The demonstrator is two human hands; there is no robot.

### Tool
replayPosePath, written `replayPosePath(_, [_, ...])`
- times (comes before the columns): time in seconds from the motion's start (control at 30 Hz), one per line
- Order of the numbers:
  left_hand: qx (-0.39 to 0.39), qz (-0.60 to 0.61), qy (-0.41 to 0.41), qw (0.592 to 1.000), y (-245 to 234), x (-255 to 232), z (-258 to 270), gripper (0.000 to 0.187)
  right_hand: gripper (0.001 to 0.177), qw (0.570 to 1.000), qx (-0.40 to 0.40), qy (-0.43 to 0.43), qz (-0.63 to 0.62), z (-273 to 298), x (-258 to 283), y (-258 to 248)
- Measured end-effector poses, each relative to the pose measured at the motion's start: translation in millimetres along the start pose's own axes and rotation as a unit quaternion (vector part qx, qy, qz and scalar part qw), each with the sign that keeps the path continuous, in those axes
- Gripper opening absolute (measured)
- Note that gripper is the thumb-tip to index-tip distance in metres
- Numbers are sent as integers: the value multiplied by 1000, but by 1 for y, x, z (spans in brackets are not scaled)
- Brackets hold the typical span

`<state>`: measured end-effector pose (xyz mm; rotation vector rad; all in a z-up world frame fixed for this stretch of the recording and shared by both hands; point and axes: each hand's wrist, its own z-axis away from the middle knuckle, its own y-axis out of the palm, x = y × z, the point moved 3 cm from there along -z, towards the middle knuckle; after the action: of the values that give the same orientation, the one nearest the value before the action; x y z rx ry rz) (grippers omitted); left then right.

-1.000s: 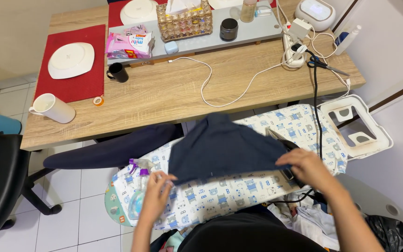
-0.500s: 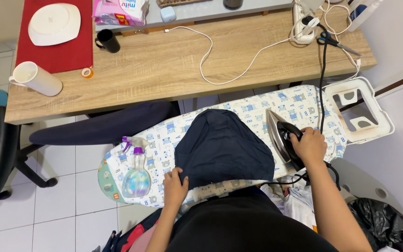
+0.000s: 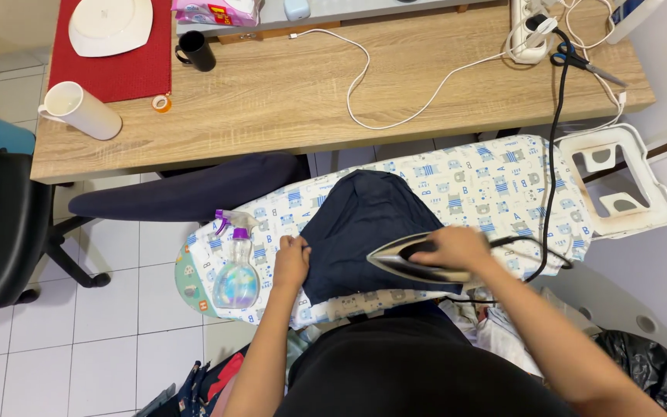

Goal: The person irons a dark blue garment and a white children's shirt on an ironing board. They spray water on the garments, smooth them with their hands, and use an electric iron to press both sides of each item before setting them aside.

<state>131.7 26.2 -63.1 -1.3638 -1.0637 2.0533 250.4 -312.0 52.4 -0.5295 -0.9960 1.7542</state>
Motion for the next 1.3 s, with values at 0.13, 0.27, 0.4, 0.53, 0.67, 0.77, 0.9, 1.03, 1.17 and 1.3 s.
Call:
replayPosePath(0.13, [-71,39,-23,996,-11,10,-13,14,69,994,-80,-63,-27,-21,79,16])
replayPosePath(0.27, [-88,36,-38,995,-26,7,-11,12,65,980,-118,-157,-33,-46,136,13])
replayPosePath(0.4, [-97,19,-51,994,-38,-6,-6,19,68,991,-71,-115,-15,-51,120,10])
replayPosePath(0.53, [-74,34,-96,992,-38,-9,4,24,74,999,-33,-30,7,-39,40,8])
replayPosePath(0.67, [-109,79,-80,988,-24,-5,17,47,72,998,-40,47,-4,-17,-43,7])
replayPosePath(0.77, [-58,67,-126,988,-4,1,45,71,74,997,-27,77,-3,-17,-61,7])
replayPosePath(0.9, [53,99,-182,977,9,-2,74,80,73,1000,-5,2,1,-36,-3,10])
replayPosePath(1.03, [70,99,-235,964,-15,-8,88,64,69,993,-3,-115,39,-50,106,12])
replayPosePath(1.17, [76,117,-304,942,-36,-15,96,59,68,980,-17,-195,18,-53,175,12])
replayPosePath(1.3, [40,61,-246,967,-42,-20,96,62,68,984,10,-180,1,-47,160,15])
